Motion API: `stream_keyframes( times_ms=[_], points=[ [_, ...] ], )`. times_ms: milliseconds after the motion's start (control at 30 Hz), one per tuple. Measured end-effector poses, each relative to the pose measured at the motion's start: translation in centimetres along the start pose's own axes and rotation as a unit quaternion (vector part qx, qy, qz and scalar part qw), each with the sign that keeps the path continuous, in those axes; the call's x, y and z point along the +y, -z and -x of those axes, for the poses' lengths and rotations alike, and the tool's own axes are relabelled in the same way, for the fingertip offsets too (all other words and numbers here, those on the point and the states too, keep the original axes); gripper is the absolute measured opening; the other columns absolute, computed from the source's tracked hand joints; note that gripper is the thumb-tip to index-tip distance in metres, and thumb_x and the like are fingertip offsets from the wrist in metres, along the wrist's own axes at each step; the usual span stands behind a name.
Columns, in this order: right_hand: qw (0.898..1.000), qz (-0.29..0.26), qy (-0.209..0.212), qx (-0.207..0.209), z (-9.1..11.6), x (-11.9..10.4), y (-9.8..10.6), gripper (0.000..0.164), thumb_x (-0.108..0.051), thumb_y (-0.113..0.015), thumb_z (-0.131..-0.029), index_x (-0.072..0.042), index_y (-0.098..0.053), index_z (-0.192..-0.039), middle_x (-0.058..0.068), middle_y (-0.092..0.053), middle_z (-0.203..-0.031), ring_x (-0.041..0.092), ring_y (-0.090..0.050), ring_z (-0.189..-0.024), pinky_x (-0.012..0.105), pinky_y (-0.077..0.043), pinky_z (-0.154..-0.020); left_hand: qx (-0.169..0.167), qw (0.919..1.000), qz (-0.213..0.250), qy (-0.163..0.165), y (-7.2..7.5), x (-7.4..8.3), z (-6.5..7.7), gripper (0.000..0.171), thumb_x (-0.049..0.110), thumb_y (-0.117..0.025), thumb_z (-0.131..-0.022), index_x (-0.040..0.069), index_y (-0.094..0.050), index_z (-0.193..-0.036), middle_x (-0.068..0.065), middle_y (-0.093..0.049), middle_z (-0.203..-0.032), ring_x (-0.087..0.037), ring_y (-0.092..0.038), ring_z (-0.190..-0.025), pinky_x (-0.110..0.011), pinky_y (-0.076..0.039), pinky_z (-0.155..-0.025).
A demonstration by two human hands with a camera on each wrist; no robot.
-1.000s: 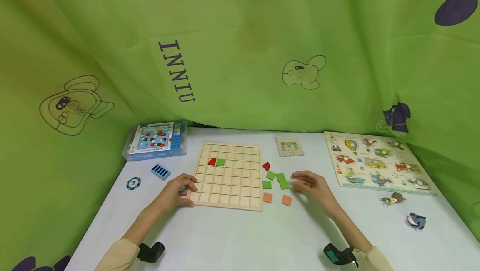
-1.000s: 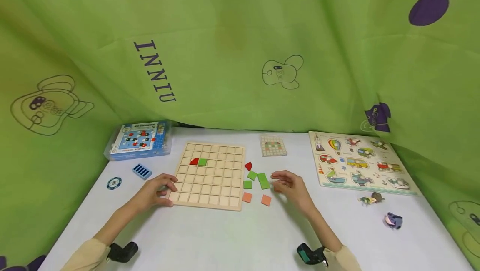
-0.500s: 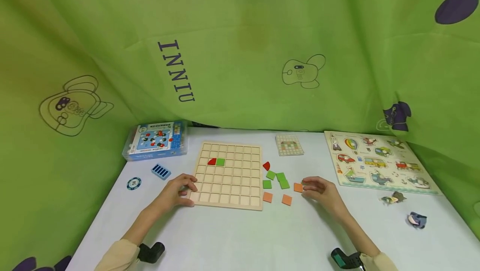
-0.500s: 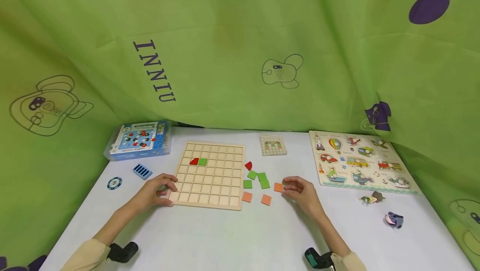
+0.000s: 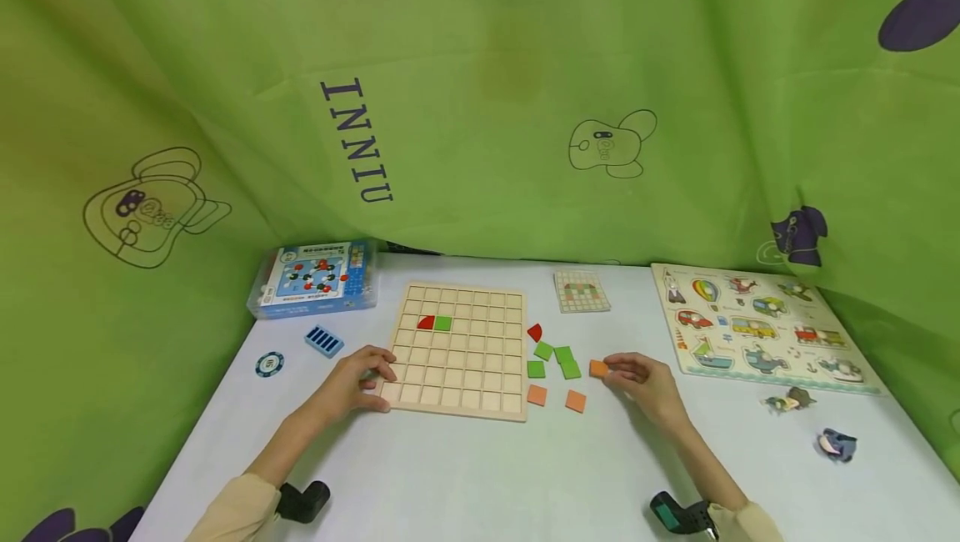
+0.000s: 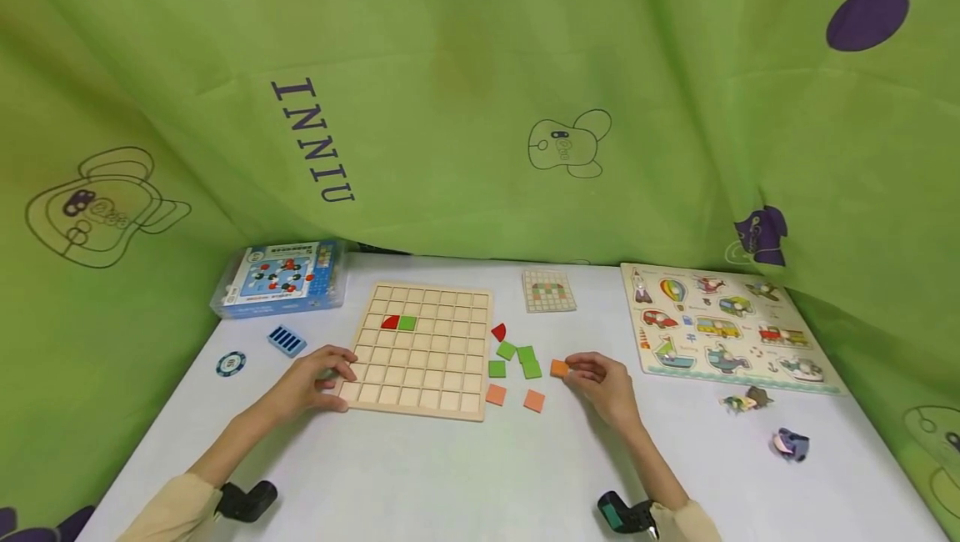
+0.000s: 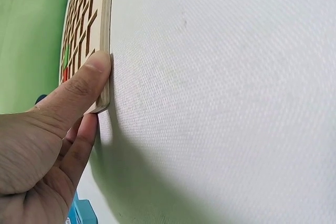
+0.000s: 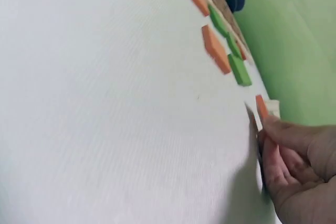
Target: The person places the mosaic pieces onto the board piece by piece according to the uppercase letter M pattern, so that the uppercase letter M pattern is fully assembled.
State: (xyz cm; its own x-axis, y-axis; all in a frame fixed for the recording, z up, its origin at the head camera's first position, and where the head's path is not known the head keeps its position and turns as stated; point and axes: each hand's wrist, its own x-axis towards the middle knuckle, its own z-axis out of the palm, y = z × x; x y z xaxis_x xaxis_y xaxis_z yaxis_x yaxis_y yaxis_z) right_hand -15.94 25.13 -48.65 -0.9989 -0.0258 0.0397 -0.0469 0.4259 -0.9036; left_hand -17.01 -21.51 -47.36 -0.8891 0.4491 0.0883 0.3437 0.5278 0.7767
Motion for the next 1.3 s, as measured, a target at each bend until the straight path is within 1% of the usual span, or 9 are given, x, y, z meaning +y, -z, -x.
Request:
stream_keyframes(
  times_ms=[67, 233, 367, 567, 700, 900, 1100, 1200, 1300],
  points=[
    [1.000, -0.008, -0.010, 0.014, -0.1, -0.2, -0.2, 0.028, 0.003, -0.069, -0.085, 0.010, -0.063, -0.111, 0.025, -0.066, -0.107, 0.008, -0.066, -0.089, 0.013, -0.052, -0.076, 0.000, 1.0000, 0.000, 0.000, 0.0, 0.0, 0.0, 0.032, -0.004, -0.084, -0.063, 0.000, -0.063, -0.087, -0.024, -0.054, -0.119, -0.043, -0.049, -0.114, -0.034, -0.055, -0.078],
    [0.998, -0.042, -0.030, 0.039, -0.7, -0.8, -0.7, 0.029, 0.005, -0.068, -0.085, 0.013, -0.061, -0.112, 0.028, -0.064, -0.111, 0.004, -0.066, -0.089, 0.011, -0.050, -0.076, -0.001, 1.0000, 0.003, 0.002, -0.1, 0.1, -0.1, 0.032, -0.004, -0.084, -0.063, 0.000, -0.063, -0.087, -0.024, -0.054, -0.120, -0.043, -0.048, -0.114, -0.034, -0.055, -0.078],
    [0.997, -0.056, -0.043, 0.042, -1.3, -1.2, -1.4, 0.030, 0.005, -0.067, -0.086, 0.013, -0.060, -0.114, 0.027, -0.063, -0.115, 0.005, -0.065, -0.093, 0.011, -0.050, -0.077, -0.001, 0.9999, 0.002, 0.012, -0.1, 0.1, -0.1, 0.032, -0.005, -0.084, -0.063, 0.000, -0.063, -0.087, -0.023, -0.054, -0.120, -0.042, -0.049, -0.114, -0.034, -0.055, -0.078],
    [0.994, -0.086, -0.050, 0.044, -2.7, -1.7, -3.0, 0.029, 0.007, -0.067, -0.085, 0.013, -0.061, -0.113, 0.028, -0.063, -0.114, 0.004, -0.066, -0.089, 0.013, -0.052, -0.074, 0.001, 0.9999, 0.005, 0.015, -0.1, 0.2, 0.1, 0.032, -0.006, -0.083, -0.063, -0.001, -0.063, -0.087, -0.024, -0.054, -0.120, -0.042, -0.049, -0.113, -0.034, -0.055, -0.077],
    [0.991, -0.115, -0.045, 0.041, -3.4, -2.4, -4.3, 0.028, 0.010, -0.066, -0.083, 0.015, -0.061, -0.111, 0.029, -0.064, -0.111, 0.011, -0.068, -0.089, 0.016, -0.053, -0.074, 0.001, 0.9998, 0.012, 0.016, -0.1, 0.3, 0.2, 0.032, -0.006, -0.083, -0.063, -0.001, -0.062, -0.087, -0.024, -0.053, -0.120, -0.042, -0.048, -0.114, -0.035, -0.055, -0.078],
    [0.992, -0.119, -0.039, 0.035, -4.4, -3.6, -6.5, 0.027, 0.009, -0.068, -0.082, 0.012, -0.063, -0.109, 0.027, -0.066, -0.109, 0.028, -0.067, -0.097, 0.017, -0.053, -0.075, 0.005, 0.9998, 0.014, 0.009, -0.1, 0.5, 0.3, 0.032, -0.006, -0.083, -0.063, -0.001, -0.062, -0.086, -0.025, -0.054, -0.120, -0.043, -0.048, -0.114, -0.036, -0.055, -0.078],
    [0.989, -0.139, -0.034, 0.028, -5.3, -4.7, -8.9, 0.026, 0.010, -0.070, -0.080, 0.011, -0.065, -0.106, 0.026, -0.067, -0.104, 0.025, -0.067, -0.091, 0.018, -0.054, -0.073, 0.004, 0.9999, 0.016, 0.002, -0.1, 0.6, 0.2, 0.032, -0.004, -0.084, -0.063, -0.001, -0.062, -0.087, -0.025, -0.054, -0.119, -0.043, -0.048, -0.113, -0.036, -0.055, -0.077],
    [0.988, -0.153, -0.027, 0.021, -5.7, -5.4, -10.1, 0.025, 0.012, -0.070, -0.079, 0.011, -0.066, -0.103, 0.026, -0.067, -0.102, 0.027, -0.067, -0.091, 0.020, -0.055, -0.074, 0.003, 0.9998, 0.018, 0.005, -0.1, 0.5, 0.2, 0.033, -0.005, -0.084, -0.063, -0.001, -0.062, -0.086, -0.025, -0.053, -0.120, -0.043, -0.048, -0.113, -0.037, -0.055, -0.077],
    [0.990, -0.142, -0.007, 0.016, -6.0, -6.0, -11.4, 0.023, 0.012, -0.071, -0.077, 0.010, -0.067, -0.100, 0.024, -0.068, -0.100, 0.031, -0.067, -0.092, 0.021, -0.055, -0.075, 0.005, 0.9998, 0.019, 0.008, -0.1, 0.6, 0.2, 0.032, -0.005, -0.084, -0.063, -0.001, -0.062, -0.086, -0.024, -0.054, -0.120, -0.042, -0.048, -0.113, -0.036, -0.055, -0.077]
  ],
)
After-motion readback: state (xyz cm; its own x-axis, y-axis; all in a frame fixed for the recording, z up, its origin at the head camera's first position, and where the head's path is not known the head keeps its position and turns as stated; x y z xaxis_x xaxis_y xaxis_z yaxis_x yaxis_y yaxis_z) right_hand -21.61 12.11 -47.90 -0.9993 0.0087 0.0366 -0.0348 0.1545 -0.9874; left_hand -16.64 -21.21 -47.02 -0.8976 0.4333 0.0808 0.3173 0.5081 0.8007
